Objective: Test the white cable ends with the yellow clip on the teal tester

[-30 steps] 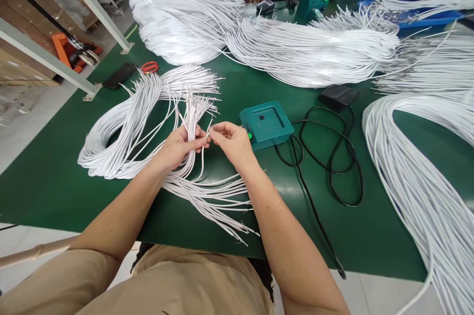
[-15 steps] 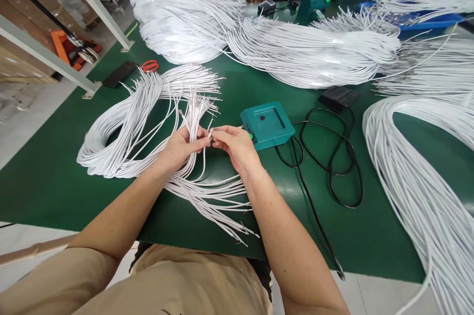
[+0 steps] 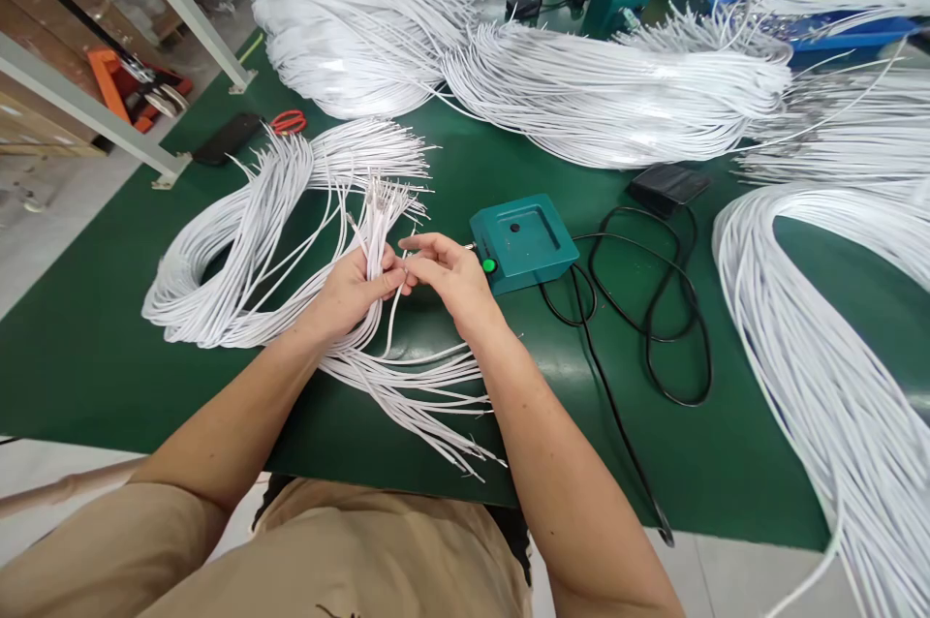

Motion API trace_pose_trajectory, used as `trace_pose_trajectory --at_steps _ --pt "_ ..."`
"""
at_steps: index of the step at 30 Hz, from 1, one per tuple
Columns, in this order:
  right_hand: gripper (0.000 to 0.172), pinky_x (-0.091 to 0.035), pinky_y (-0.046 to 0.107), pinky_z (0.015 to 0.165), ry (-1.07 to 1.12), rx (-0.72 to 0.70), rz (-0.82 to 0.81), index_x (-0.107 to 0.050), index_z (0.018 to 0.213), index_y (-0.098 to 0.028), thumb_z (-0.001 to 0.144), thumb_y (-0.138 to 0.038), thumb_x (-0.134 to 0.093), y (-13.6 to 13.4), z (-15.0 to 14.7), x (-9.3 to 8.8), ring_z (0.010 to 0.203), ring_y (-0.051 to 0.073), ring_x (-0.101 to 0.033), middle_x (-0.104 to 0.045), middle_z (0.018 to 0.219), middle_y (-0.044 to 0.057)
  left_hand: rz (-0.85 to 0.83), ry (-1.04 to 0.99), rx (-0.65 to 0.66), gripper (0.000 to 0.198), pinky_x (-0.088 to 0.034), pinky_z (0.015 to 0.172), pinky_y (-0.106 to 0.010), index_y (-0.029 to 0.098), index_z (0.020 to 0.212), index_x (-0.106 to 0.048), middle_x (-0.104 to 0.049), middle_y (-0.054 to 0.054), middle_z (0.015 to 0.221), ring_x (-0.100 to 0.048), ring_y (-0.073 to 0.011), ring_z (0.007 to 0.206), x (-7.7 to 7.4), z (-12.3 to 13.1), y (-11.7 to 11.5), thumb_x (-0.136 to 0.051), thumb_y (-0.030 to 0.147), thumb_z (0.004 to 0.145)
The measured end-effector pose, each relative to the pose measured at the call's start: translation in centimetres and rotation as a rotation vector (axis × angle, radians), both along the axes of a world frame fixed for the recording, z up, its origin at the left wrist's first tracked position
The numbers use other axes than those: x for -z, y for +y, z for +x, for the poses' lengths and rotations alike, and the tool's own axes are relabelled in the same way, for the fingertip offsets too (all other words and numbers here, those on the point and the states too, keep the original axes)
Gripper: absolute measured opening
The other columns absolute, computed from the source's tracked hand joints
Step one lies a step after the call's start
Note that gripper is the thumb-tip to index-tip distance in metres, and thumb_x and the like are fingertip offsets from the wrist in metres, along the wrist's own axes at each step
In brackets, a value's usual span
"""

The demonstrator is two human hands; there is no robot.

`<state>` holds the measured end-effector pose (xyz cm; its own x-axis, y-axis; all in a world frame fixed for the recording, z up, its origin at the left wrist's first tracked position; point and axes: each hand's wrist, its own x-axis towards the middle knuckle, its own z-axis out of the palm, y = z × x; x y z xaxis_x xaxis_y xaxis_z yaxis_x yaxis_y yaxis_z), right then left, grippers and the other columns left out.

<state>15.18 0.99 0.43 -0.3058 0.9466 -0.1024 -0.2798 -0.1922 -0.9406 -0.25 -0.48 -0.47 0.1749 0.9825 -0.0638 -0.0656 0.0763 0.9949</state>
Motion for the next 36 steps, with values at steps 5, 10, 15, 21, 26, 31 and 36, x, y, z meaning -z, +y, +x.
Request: trace_pose_trajectory --at_steps 5,10,15,21,26,31,36 --pt "0.017 -0.05 0.031 0.071 -0.1 0.068 0.026 -0.07 0.072 -0.016 0.066 -0.031 -0.077 0.1 0.1 -0.1 0.06 0.012 -0.059 -0.066 0.063 -0.001 0.01 0.012 -0.008 0.026 -0.046 0.063 -0.023 0.017 0.078 -0.045 -0.062 0.001 0.074 -0.063 -0.01 0.067 0.3 -0.1 0.0 -0.069 0.025 0.077" --pt "0.018 -0.051 0.029 0.075 -0.088 0.091 -0.03 -0.076 0.077 -0.017 0.064 -0.028 -0.078 0.2 0.4 0.0 0.066 0.011 -0.06 -0.07 0.071 0.001 0.058 0.059 -0.067 0.024 -0.049 0.071 -0.026 0.016 0.077 -0.048 -0.062 0.002 0.076 -0.063 -0.0111 0.069 0.5 -0.1 0.1 -0.07 0.025 0.075" --pt "0.019 -0.05 0.029 0.075 -0.062 0.067 -0.082 -0.077 0.078 -0.018 0.062 -0.029 -0.078 0.3 0.4 0.0 0.068 0.011 -0.061 -0.071 0.074 0.002 0.094 0.093 -0.079 0.021 -0.049 0.074 -0.028 0.016 0.078 -0.051 -0.061 0.001 0.077 -0.063 -0.012 0.071 0.6 -0.2 0.1 -0.07 0.025 0.074" --pt "0.015 -0.049 0.025 0.067 -0.068 0.091 -0.158 -0.074 0.072 -0.016 0.061 -0.024 -0.077 0.2 0.1 -0.1 0.061 0.008 -0.056 -0.067 0.068 0.001 0.181 0.148 -0.104 0.019 -0.049 0.077 -0.03 0.017 0.078 -0.051 -0.061 0.001 0.075 -0.062 -0.0132 0.073 0.9 -0.1 0.0 -0.068 0.025 0.076" --pt "0.011 -0.049 0.027 0.053 -0.029 0.008 -0.288 -0.058 0.053 -0.017 0.061 -0.019 -0.065 0.3 0.0 0.0 0.045 0.006 -0.039 -0.047 0.049 -0.005 0.204 0.172 -0.112 0.019 -0.048 0.073 -0.027 0.017 0.076 -0.05 -0.062 0.0 0.077 -0.059 -0.0112 0.07 1.0 0.1 -0.1 -0.067 0.026 0.078" --pt "0.011 -0.046 0.025 0.056 -0.105 0.069 -0.212 -0.067 0.072 -0.017 0.068 -0.026 -0.061 0.4 0.3 -0.3 0.052 0.008 -0.045 -0.053 0.058 -0.004 0.098 0.059 -0.077 0.026 -0.047 0.066 -0.026 0.018 0.078 -0.045 -0.063 0.0 0.078 -0.061 -0.0112 0.068 1.1 0.1 0.1 -0.069 0.03 0.077" --pt "0.017 -0.045 0.025 0.07 -0.097 0.049 -0.013 -0.071 0.082 -0.016 0.071 -0.027 -0.066 0.1 0.1 -0.4 0.065 0.01 -0.055 -0.062 0.067 -0.002 0.065 0.044 -0.061 0.029 -0.047 0.065 -0.025 0.018 0.08 -0.045 -0.061 0.002 0.076 -0.062 -0.0108 0.066 1.2 -0.2 0.2 -0.071 0.03 0.076"
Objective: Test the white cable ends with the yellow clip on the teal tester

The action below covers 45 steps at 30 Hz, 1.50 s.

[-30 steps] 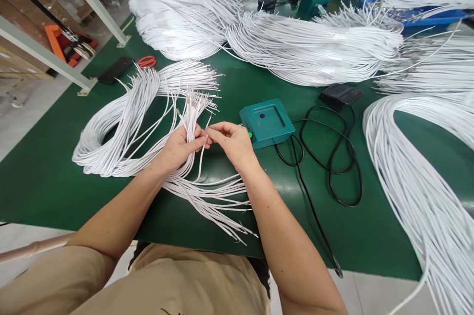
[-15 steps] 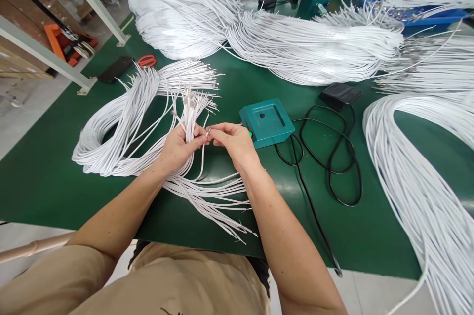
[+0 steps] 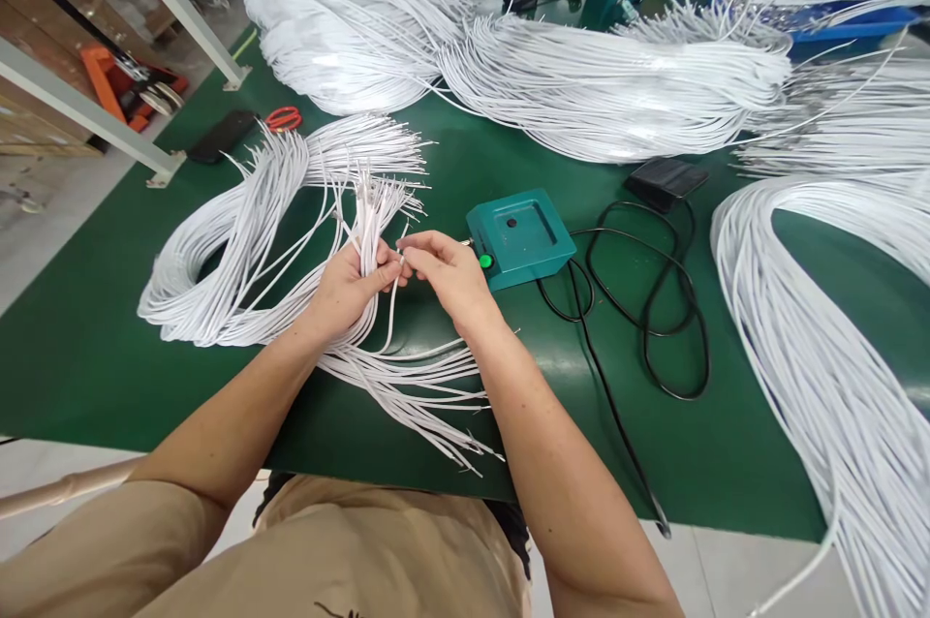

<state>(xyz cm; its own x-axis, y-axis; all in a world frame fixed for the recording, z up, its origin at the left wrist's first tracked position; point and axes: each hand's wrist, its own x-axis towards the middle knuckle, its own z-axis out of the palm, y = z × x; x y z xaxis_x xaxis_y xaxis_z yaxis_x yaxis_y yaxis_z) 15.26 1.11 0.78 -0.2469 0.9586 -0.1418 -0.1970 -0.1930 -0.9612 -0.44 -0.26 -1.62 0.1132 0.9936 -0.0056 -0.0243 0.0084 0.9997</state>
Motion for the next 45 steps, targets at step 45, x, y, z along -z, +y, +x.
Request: trace_pose_trajectory --at_steps 45 --pt "0.017 -0.032 0.037 0.086 -1.47 -0.173 0.974 -0.065 0.09 -0.016 0.087 -0.013 -0.049 3.4 1.9 1.1 0.088 0.025 -0.056 -0.07 0.086 0.01 -0.273 -0.182 0.005 0.04 -0.048 0.059 -0.022 0.014 0.104 -0.054 -0.067 -0.002 0.074 -0.065 -0.0113 0.065 1.1 -1.4 1.7 -0.074 0.016 0.069"
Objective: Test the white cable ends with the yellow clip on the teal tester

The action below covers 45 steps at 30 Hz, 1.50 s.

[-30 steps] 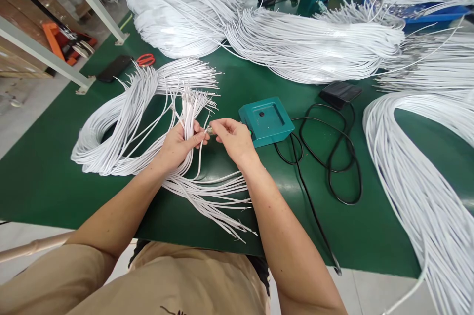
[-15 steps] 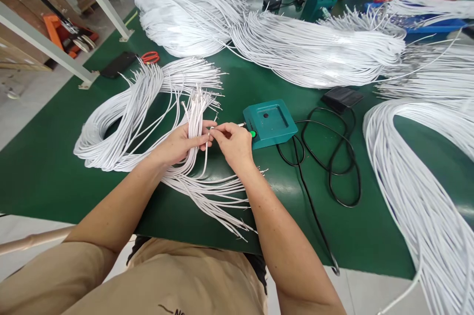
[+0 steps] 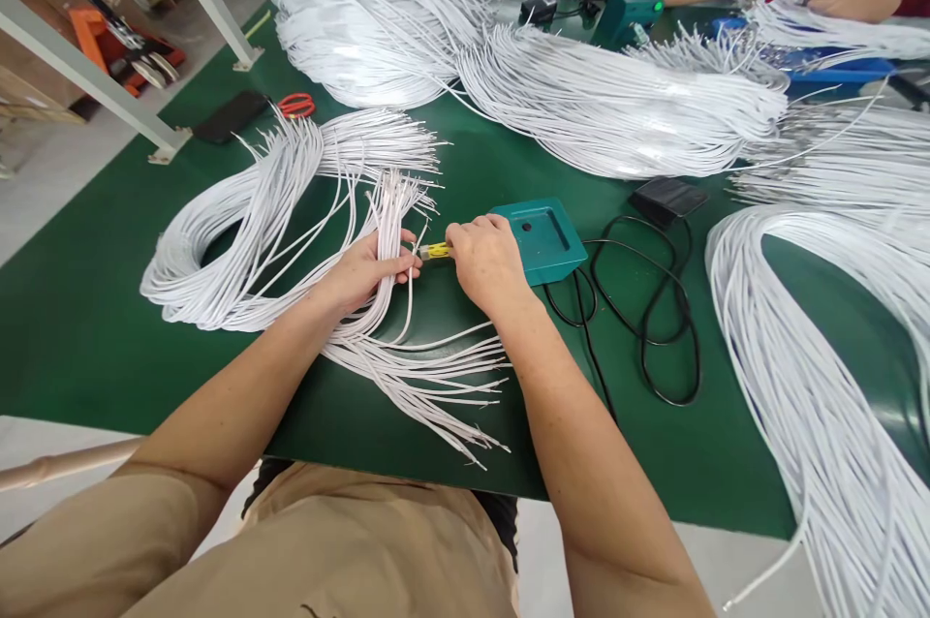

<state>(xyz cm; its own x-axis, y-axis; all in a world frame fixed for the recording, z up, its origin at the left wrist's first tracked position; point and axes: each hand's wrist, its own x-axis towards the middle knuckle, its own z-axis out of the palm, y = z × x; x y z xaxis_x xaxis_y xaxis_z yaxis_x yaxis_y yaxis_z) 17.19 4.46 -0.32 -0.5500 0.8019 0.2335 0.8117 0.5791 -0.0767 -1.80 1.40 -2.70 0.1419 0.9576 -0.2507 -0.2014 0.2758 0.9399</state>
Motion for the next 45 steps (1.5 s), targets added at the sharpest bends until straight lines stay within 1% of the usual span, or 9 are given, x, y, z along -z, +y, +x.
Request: trace_pose_trajectory --at_steps 11,21,25,29,31,36,40,42,45 --pt "0.012 -0.032 0.035 0.077 -0.043 -0.016 -0.051 -0.068 0.081 -0.017 0.08 -0.012 -0.056 1.1 0.0 0.1 0.086 0.024 -0.049 -0.064 0.072 0.008 -0.02 0.017 -0.024 0.034 -0.056 0.079 -0.031 0.015 0.1 -0.055 -0.061 0.006 0.065 -0.065 -0.0081 0.058 0.7 0.0 0.2 -0.071 0.011 0.07" --pt "0.015 -0.036 0.037 0.079 -0.044 0.014 -0.079 -0.067 0.082 -0.018 0.082 -0.013 -0.053 1.0 -0.2 -0.2 0.084 0.025 -0.052 -0.06 0.068 0.009 -0.062 0.119 -0.044 0.034 -0.058 0.074 -0.03 0.016 0.096 -0.052 -0.06 0.006 0.063 -0.069 -0.0127 0.062 0.9 0.9 0.4 -0.07 0.007 0.069" --pt "0.018 -0.033 0.045 0.1 0.019 0.06 -0.014 -0.067 0.098 -0.016 0.089 -0.021 -0.052 0.4 0.5 -0.3 0.108 0.028 -0.053 -0.068 0.097 0.013 -0.068 0.132 -0.035 0.033 -0.057 0.073 -0.029 0.016 0.096 -0.053 -0.061 0.005 0.066 -0.07 -0.0131 0.064 1.1 0.9 0.4 -0.069 0.006 0.07" --pt "0.04 -0.015 0.062 0.11 0.026 0.34 0.176 -0.051 0.131 -0.013 0.094 -0.026 -0.045 -0.1 1.5 0.7 0.135 0.035 -0.035 -0.049 0.139 0.019 -0.074 0.16 -0.038 0.03 -0.057 0.075 -0.03 0.016 0.095 -0.053 -0.059 0.006 0.065 -0.07 -0.0133 0.063 1.1 1.0 0.5 -0.067 0.005 0.071" --pt "0.045 -0.016 0.065 0.109 -0.003 0.399 0.183 -0.047 0.136 -0.013 0.096 -0.031 -0.042 -0.1 1.8 1.2 0.137 0.036 -0.032 -0.046 0.143 0.02 -0.088 0.176 -0.035 0.031 -0.057 0.077 -0.032 0.015 0.095 -0.053 -0.059 0.005 0.065 -0.07 -0.0136 0.064 0.9 0.9 0.5 -0.067 0.005 0.071" --pt "0.043 -0.019 0.063 0.111 0.055 0.376 0.175 -0.051 0.133 -0.013 0.096 -0.032 -0.04 0.1 1.9 1.5 0.135 0.035 -0.037 -0.051 0.139 0.019 -0.044 0.176 0.005 0.031 -0.055 0.082 -0.035 0.016 0.095 -0.054 -0.06 0.004 0.07 -0.068 -0.0125 0.064 0.4 -0.2 0.2 -0.071 0.012 0.07" --pt "0.037 -0.031 0.052 0.108 0.283 0.247 0.143 -0.058 0.124 -0.013 0.094 -0.031 -0.046 -1.0 1.3 0.3 0.124 0.031 -0.048 -0.059 0.13 0.017 0.049 0.185 0.038 0.035 -0.054 0.075 -0.029 0.016 0.099 -0.057 -0.064 0.0 0.081 -0.068 -0.0135 0.071 -0.2 -1.0 -0.1 -0.076 0.022 0.07" --pt "0.029 -0.044 0.04 0.095 0.423 0.073 0.048 -0.065 0.112 -0.015 0.094 -0.03 -0.047 -2.3 0.4 -0.5 0.109 0.025 -0.057 -0.067 0.115 0.013 0.1 0.185 0.03 0.038 -0.052 0.068 -0.025 0.016 0.101 -0.059 -0.067 -0.004 0.095 -0.067 -0.0134 0.074 -0.3 -1.0 -0.2 -0.077 0.026 0.069" --pt "0.025 -0.047 0.032 0.082 0.462 -0.299 -0.127 -0.069 0.09 -0.018 0.095 -0.03 -0.048 -4.8 -1.7 -1.3 0.088 0.018 -0.059 -0.071 0.091 0.007 0.18 0.13 0.033 0.038 -0.051 0.068 -0.024 0.016 0.098 -0.059 -0.067 -0.005 0.104 -0.065 -0.0121 0.076 -0.3 -1.0 -0.2 -0.078 0.028 0.068"
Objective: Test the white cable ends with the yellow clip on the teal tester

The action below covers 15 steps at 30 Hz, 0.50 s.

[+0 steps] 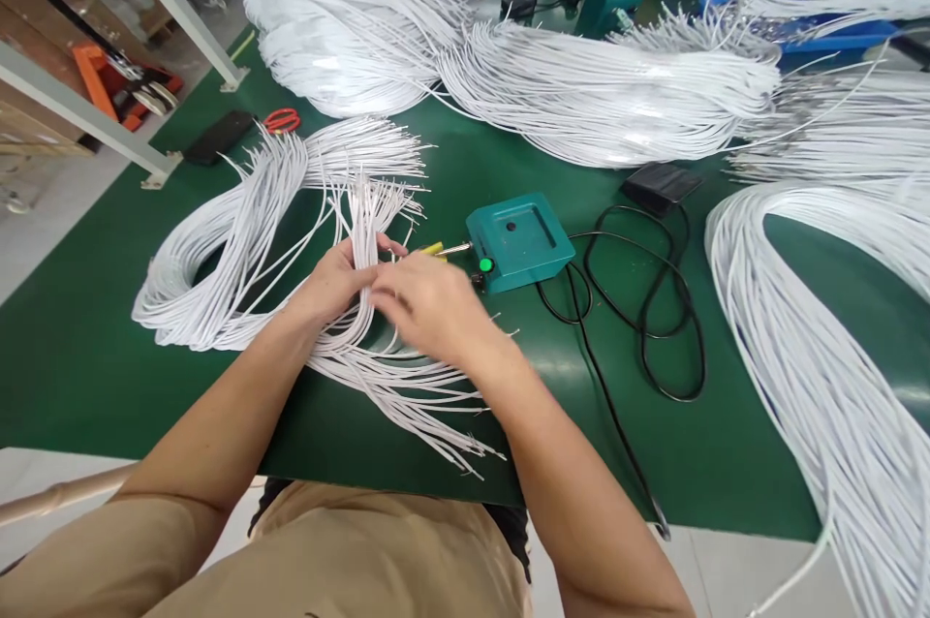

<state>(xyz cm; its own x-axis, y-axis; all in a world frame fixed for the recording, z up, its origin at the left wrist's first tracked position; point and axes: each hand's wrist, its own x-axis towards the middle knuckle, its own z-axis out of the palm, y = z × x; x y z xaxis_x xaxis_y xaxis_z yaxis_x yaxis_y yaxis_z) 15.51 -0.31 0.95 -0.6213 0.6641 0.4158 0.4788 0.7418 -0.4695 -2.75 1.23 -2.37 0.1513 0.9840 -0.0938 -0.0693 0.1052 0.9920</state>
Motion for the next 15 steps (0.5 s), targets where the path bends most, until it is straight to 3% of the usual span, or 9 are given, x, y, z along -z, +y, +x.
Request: trace_pose_trajectory --at_steps 3,6,8,12,15 --pt "0.027 -0.045 0.038 0.085 -0.185 -0.192 0.075 -0.069 0.077 -0.015 0.092 -0.025 -0.049 -1.9 -1.9 0.0 0.085 0.022 -0.058 -0.069 0.079 0.008 -0.02 -0.055 0.033 0.04 -0.052 0.069 -0.025 0.016 0.096 -0.057 -0.068 -0.005 0.098 -0.065 -0.0122 0.073 0.0 0.1 0.0 -0.08 0.028 0.066" --pt "0.023 -0.042 0.047 0.091 -0.374 -0.219 0.158 -0.07 0.077 -0.012 0.086 -0.011 -0.049 -2.8 -2.9 0.3 0.089 0.027 -0.057 -0.07 0.077 0.01 -0.068 -0.077 0.035 0.044 -0.049 0.063 -0.024 0.017 0.096 -0.055 -0.069 -0.005 0.095 -0.066 -0.0129 0.069 -0.3 0.2 0.0 -0.082 0.027 0.064" --pt "0.024 -0.042 0.046 0.09 -0.438 -0.216 0.125 -0.07 0.079 -0.012 0.082 -0.006 -0.047 -3.1 -3.2 0.3 0.091 0.028 -0.058 -0.07 0.078 0.012 -0.077 -0.063 0.022 0.045 -0.048 0.063 -0.023 0.016 0.097 -0.056 -0.07 -0.005 0.092 -0.067 -0.0139 0.073 -0.5 0.3 -0.1 -0.083 0.027 0.062" --pt "0.023 -0.046 0.039 0.073 -0.549 -0.168 -0.187 -0.071 0.085 -0.013 0.085 -0.011 -0.048 -3.7 -3.4 -0.2 0.08 0.026 -0.063 -0.071 0.078 0.012 -0.085 -0.021 -0.026 0.035 -0.05 0.076 -0.025 0.015 0.097 -0.065 -0.07 -0.007 0.097 -0.066 -0.0161 0.089 -0.6 0.4 -0.1 -0.077 0.034 0.07" --pt "0.022 -0.044 0.033 0.062 -0.531 -0.102 -0.425 -0.071 0.082 -0.015 0.087 -0.024 -0.051 -3.1 -2.8 -0.9 0.069 0.023 -0.064 -0.071 0.075 0.011 -0.103 0.035 -0.055 0.034 -0.048 0.075 -0.025 0.015 0.095 -0.071 -0.068 -0.004 0.087 -0.062 -0.0135 0.081 -0.2 0.2 -0.2 -0.072 0.042 0.075"
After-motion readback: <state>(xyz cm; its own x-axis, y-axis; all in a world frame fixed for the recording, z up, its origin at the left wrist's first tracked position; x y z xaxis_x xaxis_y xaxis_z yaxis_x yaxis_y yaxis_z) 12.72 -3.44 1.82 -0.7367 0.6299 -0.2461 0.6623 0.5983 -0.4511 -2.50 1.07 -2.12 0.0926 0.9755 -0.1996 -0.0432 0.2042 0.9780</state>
